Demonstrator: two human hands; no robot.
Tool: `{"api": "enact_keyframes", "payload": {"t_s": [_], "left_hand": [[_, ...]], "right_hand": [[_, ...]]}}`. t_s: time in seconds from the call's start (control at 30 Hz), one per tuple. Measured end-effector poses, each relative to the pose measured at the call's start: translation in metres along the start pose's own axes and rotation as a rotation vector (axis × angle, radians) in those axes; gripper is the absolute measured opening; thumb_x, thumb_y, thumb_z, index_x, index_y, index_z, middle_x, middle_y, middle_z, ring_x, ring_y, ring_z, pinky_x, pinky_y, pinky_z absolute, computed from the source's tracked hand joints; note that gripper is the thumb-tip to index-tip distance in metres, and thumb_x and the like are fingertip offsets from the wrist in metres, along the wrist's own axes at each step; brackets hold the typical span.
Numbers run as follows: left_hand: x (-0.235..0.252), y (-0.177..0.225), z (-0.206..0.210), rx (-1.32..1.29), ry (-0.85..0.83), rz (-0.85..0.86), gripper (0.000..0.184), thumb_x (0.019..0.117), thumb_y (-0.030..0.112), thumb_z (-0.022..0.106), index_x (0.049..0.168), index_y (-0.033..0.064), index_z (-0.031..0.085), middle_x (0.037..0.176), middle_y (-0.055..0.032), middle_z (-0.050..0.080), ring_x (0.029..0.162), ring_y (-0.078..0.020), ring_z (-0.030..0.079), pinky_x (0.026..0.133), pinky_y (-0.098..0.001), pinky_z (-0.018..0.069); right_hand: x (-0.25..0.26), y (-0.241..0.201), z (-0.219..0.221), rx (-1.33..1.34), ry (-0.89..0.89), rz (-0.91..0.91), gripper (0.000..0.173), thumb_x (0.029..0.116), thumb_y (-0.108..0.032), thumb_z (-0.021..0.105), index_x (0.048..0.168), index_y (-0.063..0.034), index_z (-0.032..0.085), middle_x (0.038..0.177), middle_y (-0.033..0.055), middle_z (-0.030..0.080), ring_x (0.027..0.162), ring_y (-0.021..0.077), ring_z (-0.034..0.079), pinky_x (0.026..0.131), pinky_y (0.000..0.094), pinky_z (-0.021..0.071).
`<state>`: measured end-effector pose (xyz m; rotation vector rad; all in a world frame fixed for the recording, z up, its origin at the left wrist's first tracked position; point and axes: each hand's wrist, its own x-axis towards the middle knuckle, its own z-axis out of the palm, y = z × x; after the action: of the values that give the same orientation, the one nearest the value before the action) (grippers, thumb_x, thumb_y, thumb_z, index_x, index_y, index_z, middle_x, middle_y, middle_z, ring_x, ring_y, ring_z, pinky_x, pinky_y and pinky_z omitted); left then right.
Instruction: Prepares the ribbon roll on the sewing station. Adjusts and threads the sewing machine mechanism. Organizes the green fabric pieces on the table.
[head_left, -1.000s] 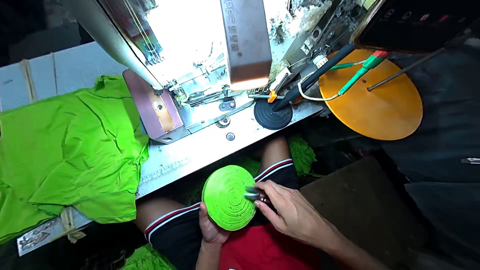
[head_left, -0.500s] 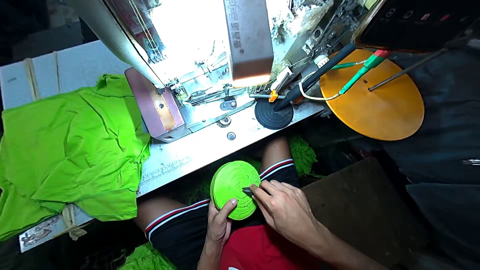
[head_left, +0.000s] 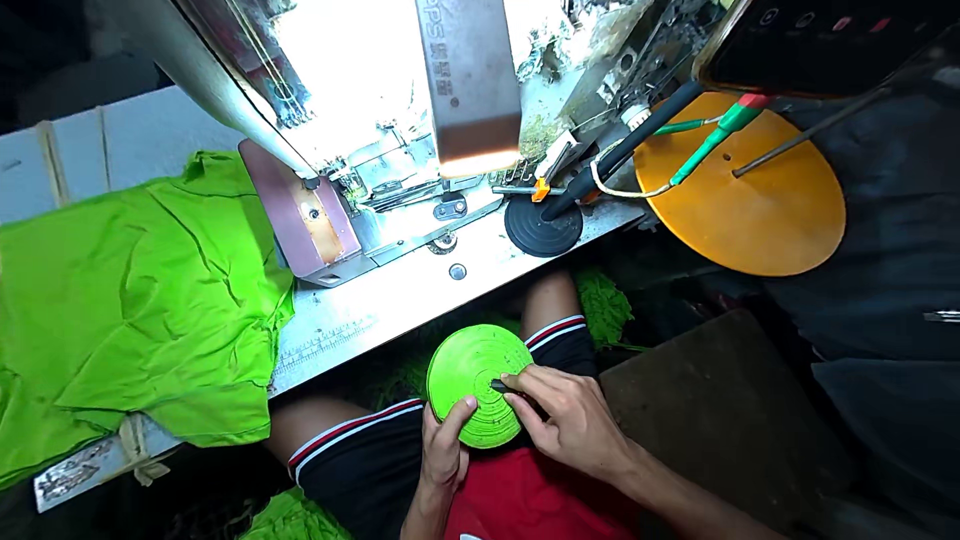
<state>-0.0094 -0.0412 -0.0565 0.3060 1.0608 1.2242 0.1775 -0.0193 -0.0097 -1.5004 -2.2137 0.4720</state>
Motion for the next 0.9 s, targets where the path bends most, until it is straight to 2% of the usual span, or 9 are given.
{"api": "enact_keyframes", "payload": {"t_s": [0.33,0.4,0.5,0.53,0.6,0.67,0.73,0.83,0.9], "left_hand": [[0.0,0.006,0.002,-0.101,0.008,-0.043,0.054,0.0823,0.011,0.074,0.127,-0.0055,0.049,0.104,-0.0215,0.072,0.093,-0.0273,0.075,0.085,-0.0447,0.0632],[0.003,0.006,0.001,-0.12,0.012,-0.045,0.054,0.0816,0.01,0.074,0.126,-0.0057,0.049,0.104,-0.0223,0.072,0.093,-0.0281,0.075,0.085,-0.0452,0.0633],[0.008,0.006,0.0,-0.098,0.047,-0.017,0.048,0.083,0.006,0.071,0.125,-0.0067,0.05,0.103,-0.0229,0.072,0.092,-0.0281,0.075,0.084,-0.045,0.0638],[0.009,0.007,-0.001,-0.075,0.061,-0.002,0.048,0.0834,0.005,0.07,0.126,-0.007,0.05,0.103,-0.0227,0.072,0.092,-0.0279,0.075,0.084,-0.0449,0.0638],[0.011,0.009,-0.001,-0.018,0.08,0.023,0.049,0.0827,0.005,0.069,0.126,-0.0071,0.049,0.103,-0.0213,0.072,0.092,-0.0267,0.075,0.083,-0.0436,0.064],[0.011,0.011,-0.001,0.018,0.083,0.032,0.048,0.0824,0.004,0.069,0.125,-0.0069,0.05,0.101,-0.0205,0.072,0.09,-0.0256,0.075,0.082,-0.0423,0.0643],[0.011,0.011,0.0,0.054,0.069,0.043,0.047,0.0821,0.005,0.069,0.123,-0.0074,0.051,0.1,-0.0201,0.073,0.089,-0.0254,0.075,0.081,-0.042,0.0643],[0.01,0.01,0.0,0.104,0.052,0.069,0.044,0.0809,0.005,0.071,0.119,-0.0083,0.054,0.097,-0.0197,0.073,0.087,-0.0248,0.075,0.081,-0.0413,0.0641],[0.01,0.009,0.0,0.128,0.057,0.084,0.042,0.0805,0.004,0.071,0.118,-0.0081,0.055,0.096,-0.018,0.073,0.086,-0.0231,0.075,0.081,-0.0396,0.064]], "right_hand": [[-0.003,0.012,0.014,0.264,0.114,-0.015,0.022,0.1008,-0.029,0.061,0.107,-0.0153,0.076,0.089,-0.0023,0.071,0.079,0.0062,0.067,0.064,0.0252,0.0555],[-0.002,0.014,0.013,0.245,0.078,-0.011,0.023,0.1013,-0.03,0.06,0.109,-0.0158,0.076,0.091,-0.0022,0.071,0.079,0.0069,0.067,0.064,0.0259,0.0556],[0.003,0.017,-0.004,0.115,-0.11,0.018,0.031,0.1038,-0.037,0.052,0.119,-0.0167,0.07,0.095,-0.0007,0.069,0.078,0.012,0.067,0.062,0.0333,0.0557],[0.005,0.018,-0.012,0.087,-0.165,0.033,0.033,0.1049,-0.037,0.049,0.122,-0.0158,0.067,0.098,0.0005,0.069,0.081,0.014,0.068,0.065,0.0359,0.0567],[0.008,0.019,-0.019,0.116,-0.195,0.067,0.036,0.1056,-0.038,0.047,0.127,-0.0133,0.063,0.106,0.0019,0.069,0.089,0.0136,0.068,0.075,0.0351,0.0579],[0.012,0.017,-0.012,0.263,-0.132,0.082,0.036,0.1021,-0.041,0.058,0.122,-0.0111,0.064,0.105,0.0036,0.069,0.084,0.0108,0.066,0.071,0.0303,0.0568],[0.016,0.012,0.003,0.347,-0.047,0.055,0.029,0.0982,-0.033,0.066,0.117,-0.0119,0.071,0.099,0.0041,0.069,0.081,0.0105,0.066,0.069,0.0295,0.0574],[0.023,0.005,0.019,0.197,0.008,-0.052,0.024,0.0895,-0.017,0.067,0.112,-0.0149,0.076,0.088,0.003,0.066,0.074,0.0144,0.066,0.061,0.0326,0.0566],[0.026,0.001,0.021,0.077,0.012,-0.122,0.02,0.088,-0.013,0.064,0.105,-0.0141,0.075,0.085,0.0023,0.066,0.073,0.0163,0.066,0.058,0.0333,0.0556]]}}
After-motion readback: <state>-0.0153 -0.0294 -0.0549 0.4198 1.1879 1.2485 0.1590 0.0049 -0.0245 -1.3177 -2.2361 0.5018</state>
